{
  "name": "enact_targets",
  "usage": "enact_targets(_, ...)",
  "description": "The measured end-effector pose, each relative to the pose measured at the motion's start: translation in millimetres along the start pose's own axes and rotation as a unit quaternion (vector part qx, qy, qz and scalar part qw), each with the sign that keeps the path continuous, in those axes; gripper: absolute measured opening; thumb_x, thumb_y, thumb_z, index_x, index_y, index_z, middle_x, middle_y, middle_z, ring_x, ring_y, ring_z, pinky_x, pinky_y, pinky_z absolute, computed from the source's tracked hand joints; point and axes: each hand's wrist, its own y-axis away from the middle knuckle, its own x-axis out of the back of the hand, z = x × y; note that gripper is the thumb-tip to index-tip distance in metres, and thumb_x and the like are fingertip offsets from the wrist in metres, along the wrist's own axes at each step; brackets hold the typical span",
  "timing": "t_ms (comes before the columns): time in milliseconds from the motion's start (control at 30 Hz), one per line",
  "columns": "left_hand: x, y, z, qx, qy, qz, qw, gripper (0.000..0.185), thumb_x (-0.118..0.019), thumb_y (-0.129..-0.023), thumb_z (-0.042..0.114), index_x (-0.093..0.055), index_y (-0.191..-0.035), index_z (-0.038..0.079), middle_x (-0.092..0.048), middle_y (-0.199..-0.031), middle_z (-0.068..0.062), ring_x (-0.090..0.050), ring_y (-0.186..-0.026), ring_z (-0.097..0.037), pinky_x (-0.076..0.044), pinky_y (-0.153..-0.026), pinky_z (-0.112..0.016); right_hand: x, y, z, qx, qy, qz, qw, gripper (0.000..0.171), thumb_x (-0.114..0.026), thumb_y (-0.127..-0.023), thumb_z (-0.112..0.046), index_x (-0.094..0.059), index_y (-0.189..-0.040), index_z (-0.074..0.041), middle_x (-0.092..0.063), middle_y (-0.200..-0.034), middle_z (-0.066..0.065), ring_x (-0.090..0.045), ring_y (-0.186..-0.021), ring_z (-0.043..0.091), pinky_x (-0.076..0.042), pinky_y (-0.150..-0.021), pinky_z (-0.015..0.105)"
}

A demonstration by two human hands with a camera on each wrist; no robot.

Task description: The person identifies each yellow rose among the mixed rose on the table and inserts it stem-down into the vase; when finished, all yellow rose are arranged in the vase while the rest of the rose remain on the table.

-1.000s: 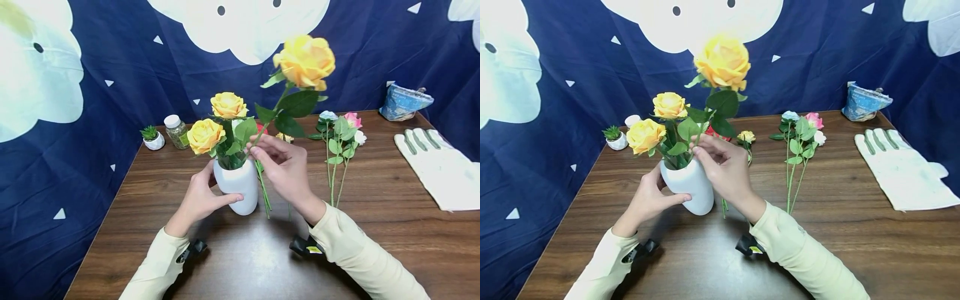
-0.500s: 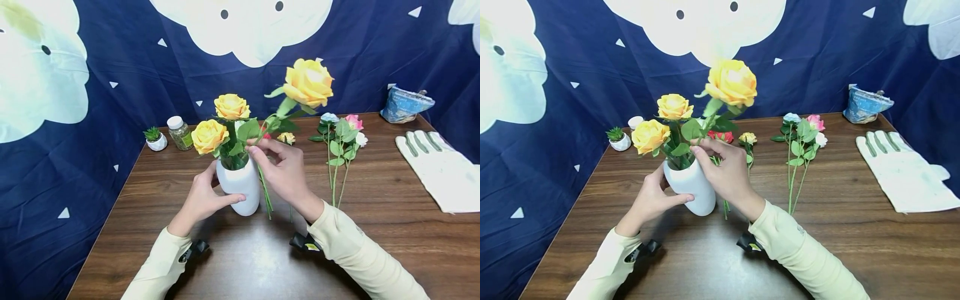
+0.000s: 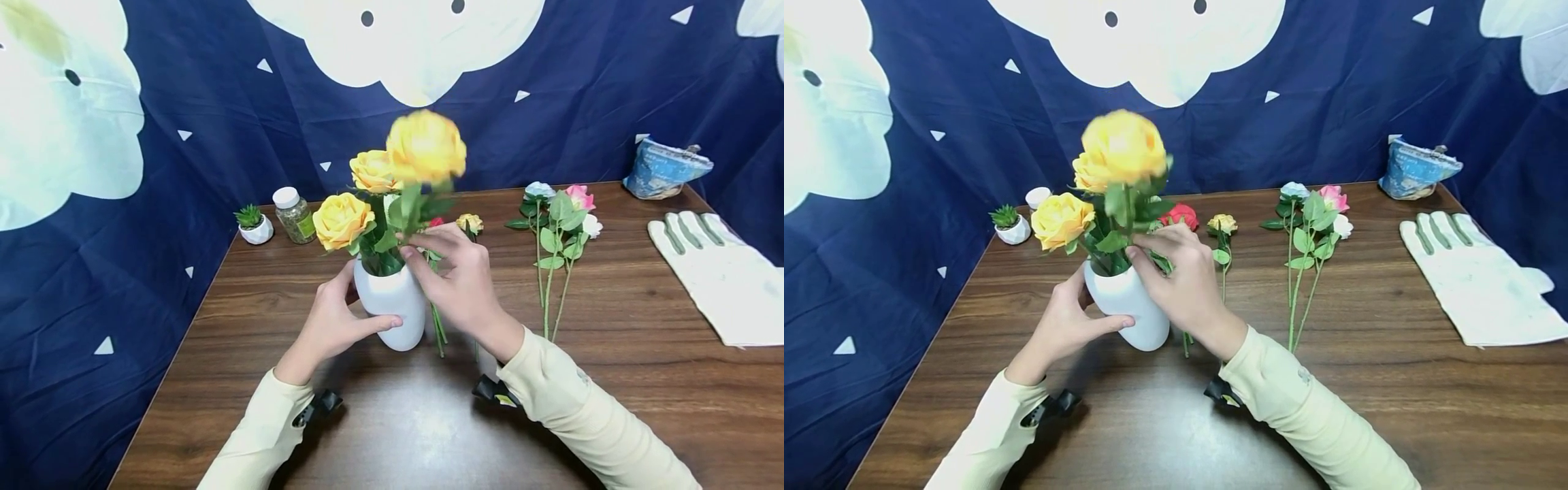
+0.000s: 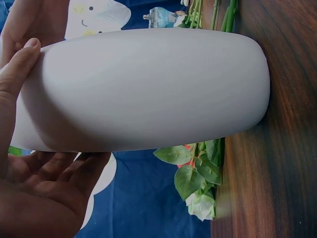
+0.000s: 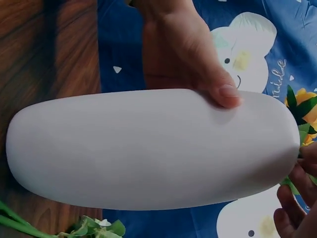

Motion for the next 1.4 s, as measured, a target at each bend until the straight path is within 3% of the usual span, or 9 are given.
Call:
enact_targets(133,-1.9,-0.3,-0.5,-0.002,0.004,0.0,1.0,0.081,-0.097,-0.071,0.015,-0.055,-0.139,0.001,-0.071,-0.123,-0.011,-0.071,-0.11,-0.023,-0.06,-0.095,-0.042,-4,9,7,-0.001,-0.005,0.02,1.0,0.01,-0.076,-0.089,0.0,-0.079,-0.097,0.006,-0.074,-0.098,0.017,-0.065,-0.097,0.032,-0.054,-0.077,0.04)
enact_targets(333,-0.9,-1.8,0.5,0.007,0.007,-0.004,0.9999,0.081,-0.097,-0.071,0.015,-0.054,-0.139,0.002,-0.069,-0.126,-0.012,-0.07,-0.112,-0.025,-0.059,-0.096,-0.048,9,23,36,-0.121,-0.057,-0.021,0.991,0.021,-0.076,-0.089,-0.003,-0.077,-0.108,0.006,-0.073,-0.116,0.018,-0.066,-0.113,0.025,-0.053,-0.097,0.032)
enact_targets(500,0.4,-0.5,-1.6,0.013,0.009,-0.004,0.9999,0.082,-0.096,-0.072,0.015,-0.054,-0.141,0.003,-0.069,-0.128,-0.011,-0.07,-0.114,-0.025,-0.058,-0.098,-0.048,42,8,65,-0.231,-0.122,0.057,0.964,0.013,-0.066,-0.096,0.004,-0.077,-0.101,0.004,-0.078,-0.1,0.005,-0.069,-0.092,0.006,-0.056,-0.089,0.022)
enact_targets(567,0.4,0.0,-1.7,0.015,0.009,-0.005,0.9998,0.082,-0.096,-0.072,0.015,-0.054,-0.141,0.002,-0.069,-0.128,-0.011,-0.07,-0.114,-0.025,-0.058,-0.098,-0.048,57,1,73,-0.256,-0.145,0.108,0.949,0.019,-0.06,-0.099,0.005,-0.078,-0.096,0.001,-0.078,-0.092,-0.002,-0.069,-0.082,0.005,-0.058,-0.08,0.02)
enact_targets(667,0.7,0.4,-1.2,0.016,0.007,-0.002,0.9998,0.081,-0.096,-0.071,0.015,-0.055,-0.139,0.002,-0.07,-0.126,-0.012,-0.07,-0.113,-0.025,-0.058,-0.097,-0.048,76,-7,80,-0.268,-0.158,0.12,0.943,0.026,-0.054,-0.102,0.002,-0.078,-0.094,-0.005,-0.076,-0.087,-0.007,-0.069,-0.075,0.005,-0.058,-0.07,0.019)
enact_targets(867,1.1,-0.9,0.5,0.015,0.006,-0.001,0.9999,0.08,-0.096,-0.071,0.014,-0.055,-0.138,0.001,-0.07,-0.125,-0.012,-0.07,-0.112,-0.024,-0.058,-0.097,-0.046,97,-11,89,-0.293,-0.138,0.059,0.944,0.024,-0.051,-0.104,-0.003,-0.073,-0.096,-0.006,-0.075,-0.081,-0.011,-0.07,-0.069,0.004,-0.059,-0.066,0.017)
enact_targets(1067,0.6,-1.2,0.4,0.01,0.008,-0.003,0.9999,0.081,-0.096,-0.071,0.015,-0.054,-0.139,0.002,-0.07,-0.126,-0.011,-0.07,-0.112,-0.024,-0.059,-0.096,-0.042,99,-6,98,-0.36,-0.074,-0.026,0.93,0.03,-0.051,-0.106,-0.015,-0.069,-0.108,0.008,-0.072,-0.075,-0.018,-0.07,-0.069,0.0,-0.059,-0.067,0.017)
enact_targets(1200,-0.1,-0.5,-0.3,0.007,0.012,-0.004,0.9999,0.08,-0.096,-0.072,0.014,-0.054,-0.139,0.002,-0.07,-0.126,-0.012,-0.07,-0.113,-0.024,-0.059,-0.096,-0.041,97,-2,104,-0.416,-0.046,-0.104,0.902,0.041,-0.052,-0.107,-0.023,-0.066,-0.118,0.014,-0.073,-0.077,-0.012,-0.069,-0.068,0.0,-0.06,-0.066,0.018)
enact_targets(1400,0.1,-0.9,-1.2,0.004,0.011,-0.002,0.9999,0.081,-0.096,-0.071,0.014,-0.055,-0.139,0.002,-0.069,-0.127,-0.011,-0.069,-0.114,-0.024,-0.058,-0.097,-0.045,93,1,116,-0.497,-0.105,-0.159,0.846,0.049,-0.051,-0.109,-0.026,-0.058,-0.125,0.02,-0.074,-0.075,-0.005,-0.071,-0.066,0.006,-0.063,-0.067,0.025)
